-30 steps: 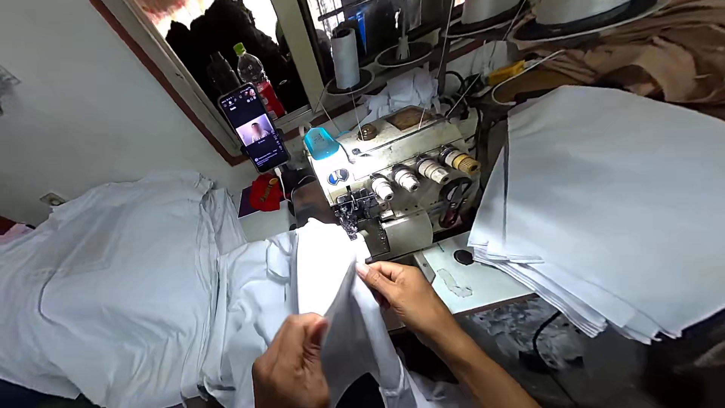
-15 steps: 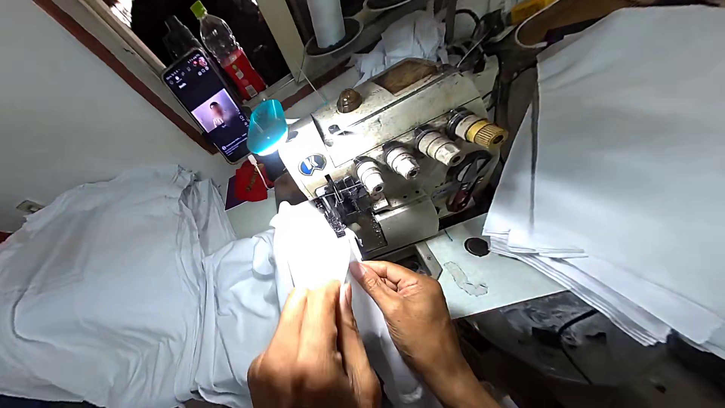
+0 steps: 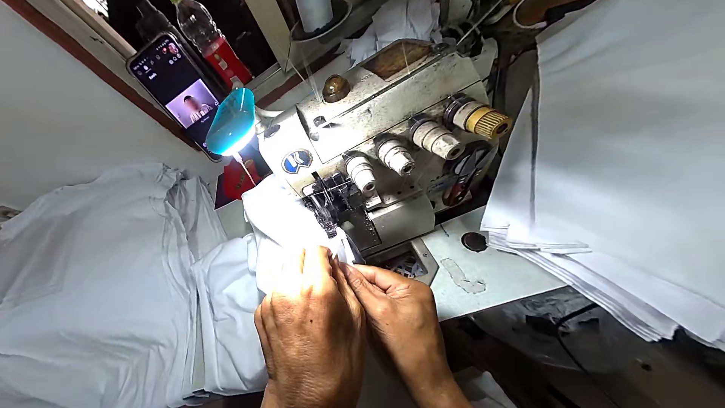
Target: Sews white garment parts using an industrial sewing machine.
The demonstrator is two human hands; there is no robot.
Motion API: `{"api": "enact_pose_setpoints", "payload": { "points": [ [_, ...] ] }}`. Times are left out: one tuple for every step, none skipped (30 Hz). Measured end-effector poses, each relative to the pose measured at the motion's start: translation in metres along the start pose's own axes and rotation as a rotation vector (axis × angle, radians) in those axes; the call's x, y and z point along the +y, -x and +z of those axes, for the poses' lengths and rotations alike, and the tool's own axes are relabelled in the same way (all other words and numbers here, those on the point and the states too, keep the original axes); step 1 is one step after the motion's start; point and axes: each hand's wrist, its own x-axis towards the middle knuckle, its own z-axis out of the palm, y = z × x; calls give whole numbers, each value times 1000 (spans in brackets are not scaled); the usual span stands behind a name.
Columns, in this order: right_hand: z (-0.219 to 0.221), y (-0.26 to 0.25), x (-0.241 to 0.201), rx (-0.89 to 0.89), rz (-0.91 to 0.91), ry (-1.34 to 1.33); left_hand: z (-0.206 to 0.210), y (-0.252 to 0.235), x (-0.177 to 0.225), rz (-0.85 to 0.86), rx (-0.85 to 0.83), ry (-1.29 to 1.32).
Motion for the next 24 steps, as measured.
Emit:
{"api": "enact_pose_setpoints", "payload": {
  "points": [
    [0, 1, 0, -1, 4, -17, 0, 0, 0, 3, 6, -1],
    [1, 1, 0, -3, 13, -29, 1, -1, -1, 4, 12, 1],
    [1, 2, 0, 1, 20, -41, 2, -1, -1, 3, 9, 4],
    [2, 2, -1, 2, 26, -48, 4, -2, -1, -1, 3, 11],
    [2, 3, -1, -6, 34, -53, 6, -3, 0, -8, -3, 19],
    [1, 3, -1, -27, 47, -64, 10, -4, 1, -16, -3, 29],
    [1, 3, -2, -45, 57, -74, 14, -5, 2, -26, -5, 35],
    [1, 3, -1, -54, 54, -72, 17, -7, 4, -39, -12, 40],
    [2, 3, -1, -41, 46, -47, 22, -8, 6, -48, -17, 39],
    [3, 3, 0, -22, 37, -16, 25, -8, 7, -51, -22, 38],
    [4, 3, 0, -11, 32, 12, 28, -8, 6, -50, -26, 44],
    [4, 3, 0, -12, 35, 21, 29, -6, 5, -45, -27, 57],
    [3, 3, -1, -19, 42, 13, 27, -2, 2, -33, -22, 81],
    [3, 3, -1, -30, 50, -8, 22, 5, -2, -17, -26, 132],
    [2, 4, 0, -51, 54, -37, 15, 17, -8, -6, -37, 217],
    [0, 6, 1, -86, 63, -80, 5, 34, -15, -17, -63, 337],
    [-3, 7, 3, -129, 84, -134, -5, 55, -22, -57, -85, 457],
    [-6, 8, 4, -171, 130, -198, -10, 80, -29, -128, -85, 557],
    [-7, 8, 3, -207, 198, -280, -7, 108, -34, -226, -65, 625],
    [-5, 8, 0, -242, 291, -392, 2, 133, -39, -331, -56, 675],
    [0, 9, -3, -293, 399, -552, 15, 152, -41, -432, -88, 725],
    [9, 12, -4, -364, 502, -764, 28, 165, -41, -511, -139, 774],
    [20, 18, -2, -454, 562, -1005, 42, 174, -40, -557, -160, 824],
    [31, 26, 5, -529, 557, -1219, 51, 178, -41, -580, -134, 846]
  ]
}}
